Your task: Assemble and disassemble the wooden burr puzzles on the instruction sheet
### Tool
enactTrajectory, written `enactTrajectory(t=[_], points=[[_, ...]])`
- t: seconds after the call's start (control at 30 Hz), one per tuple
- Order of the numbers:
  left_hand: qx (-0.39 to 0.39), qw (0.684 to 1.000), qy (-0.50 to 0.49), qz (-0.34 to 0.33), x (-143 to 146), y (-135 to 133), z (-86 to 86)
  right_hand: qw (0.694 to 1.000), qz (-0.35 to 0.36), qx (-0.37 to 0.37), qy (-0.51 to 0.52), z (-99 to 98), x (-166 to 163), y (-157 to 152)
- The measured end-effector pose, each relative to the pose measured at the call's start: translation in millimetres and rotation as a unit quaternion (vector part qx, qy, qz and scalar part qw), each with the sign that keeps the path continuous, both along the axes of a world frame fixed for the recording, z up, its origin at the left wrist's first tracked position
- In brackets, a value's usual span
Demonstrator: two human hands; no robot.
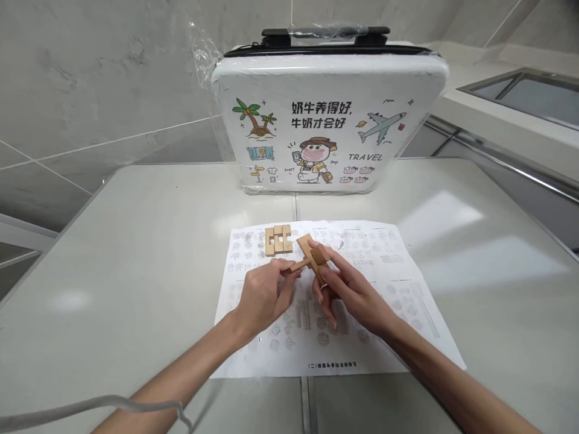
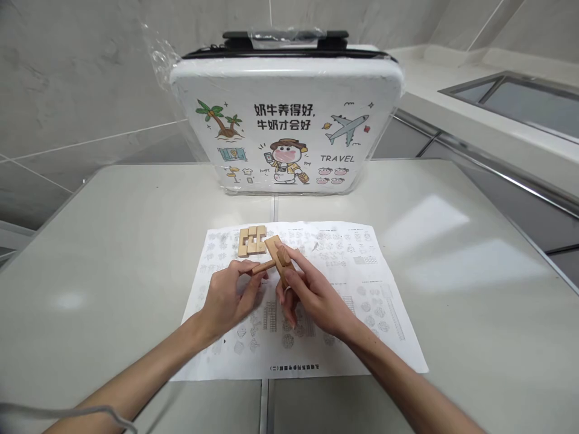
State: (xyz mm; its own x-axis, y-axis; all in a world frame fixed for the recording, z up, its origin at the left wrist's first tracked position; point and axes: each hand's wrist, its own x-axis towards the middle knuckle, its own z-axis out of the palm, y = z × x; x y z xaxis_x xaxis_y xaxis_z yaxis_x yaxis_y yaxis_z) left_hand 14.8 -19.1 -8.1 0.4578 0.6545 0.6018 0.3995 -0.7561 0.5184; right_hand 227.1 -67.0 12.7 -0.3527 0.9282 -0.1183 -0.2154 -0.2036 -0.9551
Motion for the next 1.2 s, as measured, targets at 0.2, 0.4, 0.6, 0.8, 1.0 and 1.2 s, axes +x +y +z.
enactTrajectory(t=[0.2,0.4,0.6,0.8,1.0,1.2], points=[[-0.080,0.996,-0.042,-0.028,-0.6,-2.7,-0.3,0.999,0.046,0.006,-0.025,2.6,3.3,-2.9],[-0.126,0.987,-0.077,-0.059,-2.3,-4.8,-0.2,0.997,0.070,0.004,-0.033,7.6,11.9,-4.0],[-0.175,0.976,-0.075,-0.105,-1.6,-4.8,3.4,0.995,0.100,-0.011,-0.016,12.9,10.0,-6.8],[-0.160,0.981,-0.076,-0.082,0.8,-6.2,1.3,0.995,0.092,0.021,-0.011,9.8,8.6,-6.6],[-0.097,0.995,-0.008,-0.008,0.7,0.6,5.8,0.998,0.043,0.040,-0.017,9.7,6.5,-5.2],[-0.029,0.993,0.078,0.086,-5.6,19.3,6.6,0.989,-0.137,0.040,-0.044,8.2,10.1,3.7]])
